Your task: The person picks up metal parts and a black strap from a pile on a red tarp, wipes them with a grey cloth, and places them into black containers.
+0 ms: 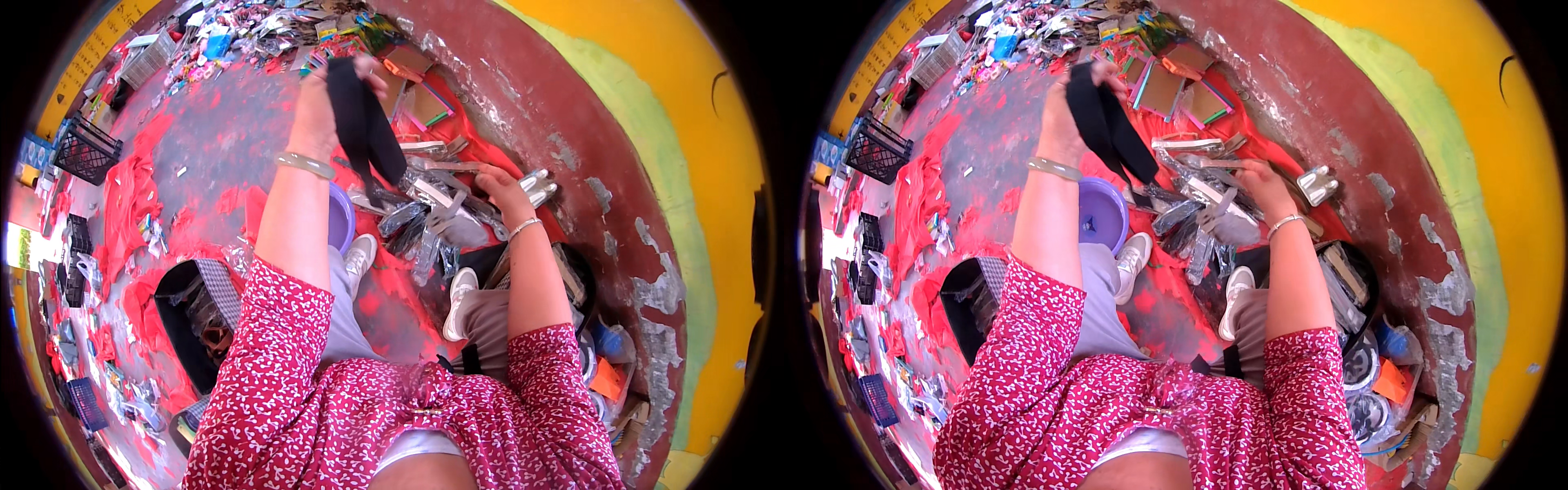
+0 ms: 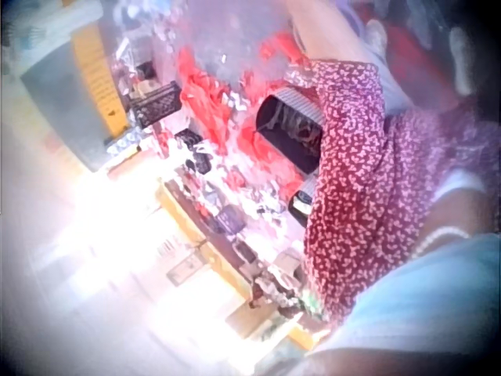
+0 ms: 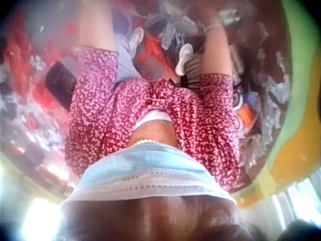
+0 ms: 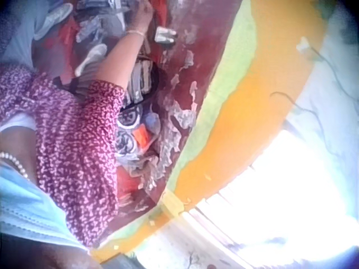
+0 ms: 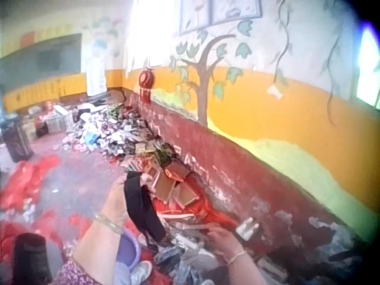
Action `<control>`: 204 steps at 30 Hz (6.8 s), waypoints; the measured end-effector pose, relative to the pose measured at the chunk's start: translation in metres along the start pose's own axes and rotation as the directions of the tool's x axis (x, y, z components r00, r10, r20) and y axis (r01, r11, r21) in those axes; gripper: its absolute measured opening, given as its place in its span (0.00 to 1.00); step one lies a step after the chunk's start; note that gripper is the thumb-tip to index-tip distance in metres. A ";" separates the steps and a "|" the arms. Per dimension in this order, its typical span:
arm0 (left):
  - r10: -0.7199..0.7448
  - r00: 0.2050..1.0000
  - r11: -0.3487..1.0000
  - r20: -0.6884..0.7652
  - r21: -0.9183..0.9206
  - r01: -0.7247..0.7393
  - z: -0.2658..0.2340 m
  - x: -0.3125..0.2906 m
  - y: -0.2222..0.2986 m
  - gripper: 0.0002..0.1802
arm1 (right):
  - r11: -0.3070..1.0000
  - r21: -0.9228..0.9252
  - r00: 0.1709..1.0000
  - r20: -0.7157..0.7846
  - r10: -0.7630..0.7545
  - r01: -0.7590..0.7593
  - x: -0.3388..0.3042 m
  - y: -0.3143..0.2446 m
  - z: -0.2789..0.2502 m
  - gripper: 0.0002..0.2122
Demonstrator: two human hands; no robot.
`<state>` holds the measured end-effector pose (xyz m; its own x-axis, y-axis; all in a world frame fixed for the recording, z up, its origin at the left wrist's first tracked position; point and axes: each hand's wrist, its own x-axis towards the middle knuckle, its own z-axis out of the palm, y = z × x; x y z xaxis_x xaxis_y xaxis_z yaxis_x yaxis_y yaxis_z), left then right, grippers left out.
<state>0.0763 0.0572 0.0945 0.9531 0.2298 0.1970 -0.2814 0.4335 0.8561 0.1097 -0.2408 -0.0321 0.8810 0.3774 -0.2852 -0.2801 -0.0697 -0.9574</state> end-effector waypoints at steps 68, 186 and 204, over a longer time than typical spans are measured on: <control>-0.279 0.801 0.954 0.530 0.248 0.169 0.027 -0.018 -0.039 0.18 | 0.578 0.438 0.609 -0.782 -0.133 0.689 -0.054 -0.054 -0.068 0.11; -0.616 0.723 0.660 0.313 0.707 0.256 0.055 -0.035 -0.090 0.17 | 0.864 0.504 0.982 0.169 -0.079 -0.017 -0.043 -0.048 0.021 0.10; -0.339 0.681 0.921 0.649 0.376 0.100 0.073 -0.048 -0.053 0.07 | 0.625 0.685 0.794 -0.585 0.165 0.375 -0.016 -0.027 -0.033 0.02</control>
<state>0.0532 -0.0407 0.0743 0.8170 -0.5556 0.1543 -0.1222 0.0948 0.9880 0.1157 -0.2755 -0.0033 0.8762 -0.2522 -0.4107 -0.1059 0.7306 -0.6746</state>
